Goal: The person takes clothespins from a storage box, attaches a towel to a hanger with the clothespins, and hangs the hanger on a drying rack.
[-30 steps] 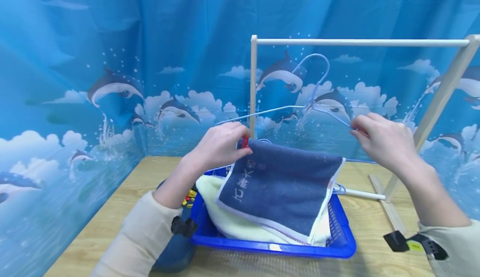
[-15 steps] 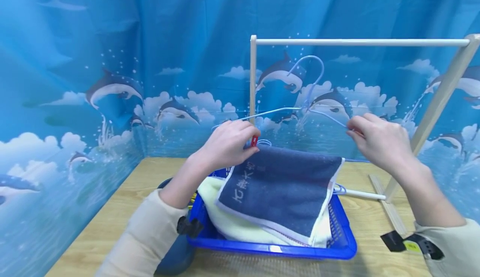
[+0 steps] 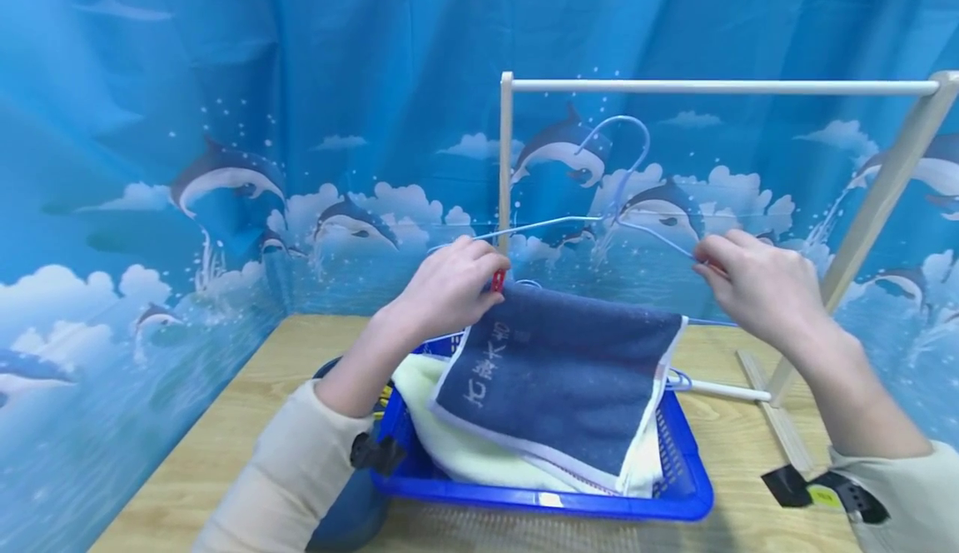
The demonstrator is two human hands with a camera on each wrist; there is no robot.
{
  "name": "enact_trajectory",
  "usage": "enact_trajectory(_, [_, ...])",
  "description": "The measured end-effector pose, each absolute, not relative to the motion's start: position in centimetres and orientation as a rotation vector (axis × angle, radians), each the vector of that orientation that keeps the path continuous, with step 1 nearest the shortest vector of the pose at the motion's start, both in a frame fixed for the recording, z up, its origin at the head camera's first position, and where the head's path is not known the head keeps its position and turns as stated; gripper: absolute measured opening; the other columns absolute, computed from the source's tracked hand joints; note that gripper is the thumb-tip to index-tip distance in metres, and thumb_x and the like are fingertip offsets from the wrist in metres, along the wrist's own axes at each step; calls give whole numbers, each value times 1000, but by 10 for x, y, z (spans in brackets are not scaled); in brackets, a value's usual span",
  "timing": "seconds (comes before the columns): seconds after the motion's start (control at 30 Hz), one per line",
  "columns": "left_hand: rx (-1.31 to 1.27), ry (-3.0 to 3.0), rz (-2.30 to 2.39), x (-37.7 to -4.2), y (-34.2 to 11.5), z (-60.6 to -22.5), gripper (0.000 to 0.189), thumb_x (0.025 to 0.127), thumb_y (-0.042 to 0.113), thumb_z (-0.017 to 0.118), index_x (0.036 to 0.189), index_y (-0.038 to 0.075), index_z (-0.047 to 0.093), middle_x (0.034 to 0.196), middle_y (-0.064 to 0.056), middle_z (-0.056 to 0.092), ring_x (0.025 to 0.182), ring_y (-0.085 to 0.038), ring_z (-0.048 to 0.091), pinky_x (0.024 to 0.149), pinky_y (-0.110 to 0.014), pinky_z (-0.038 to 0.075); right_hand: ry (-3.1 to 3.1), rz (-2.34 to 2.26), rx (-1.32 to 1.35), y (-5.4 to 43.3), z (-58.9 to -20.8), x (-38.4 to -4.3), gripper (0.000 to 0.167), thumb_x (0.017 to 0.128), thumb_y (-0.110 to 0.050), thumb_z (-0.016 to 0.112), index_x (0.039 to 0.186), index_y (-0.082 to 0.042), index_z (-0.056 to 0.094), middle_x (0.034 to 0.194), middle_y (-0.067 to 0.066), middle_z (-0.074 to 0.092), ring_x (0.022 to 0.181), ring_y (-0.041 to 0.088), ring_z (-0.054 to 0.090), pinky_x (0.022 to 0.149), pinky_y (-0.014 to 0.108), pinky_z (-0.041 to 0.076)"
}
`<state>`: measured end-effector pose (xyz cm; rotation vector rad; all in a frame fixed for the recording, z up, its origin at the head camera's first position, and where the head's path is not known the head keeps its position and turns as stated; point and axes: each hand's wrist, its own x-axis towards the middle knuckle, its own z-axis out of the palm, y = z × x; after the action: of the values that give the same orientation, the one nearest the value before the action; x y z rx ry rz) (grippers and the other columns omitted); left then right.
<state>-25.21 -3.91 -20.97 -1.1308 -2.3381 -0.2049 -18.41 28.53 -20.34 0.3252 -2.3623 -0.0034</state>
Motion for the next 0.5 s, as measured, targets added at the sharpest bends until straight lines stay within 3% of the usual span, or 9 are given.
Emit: enact_trajectory(0.5, [-1123,-2257,-136,-251,-41,-212,31,78,20,75,106,7,67,103,-5,62,91,-20,51,75,-30,45,-2318,-2,369,289,-209,-185,12,79,-5,70,86,-10,63,75,3,56,52,16,45,40,29,29])
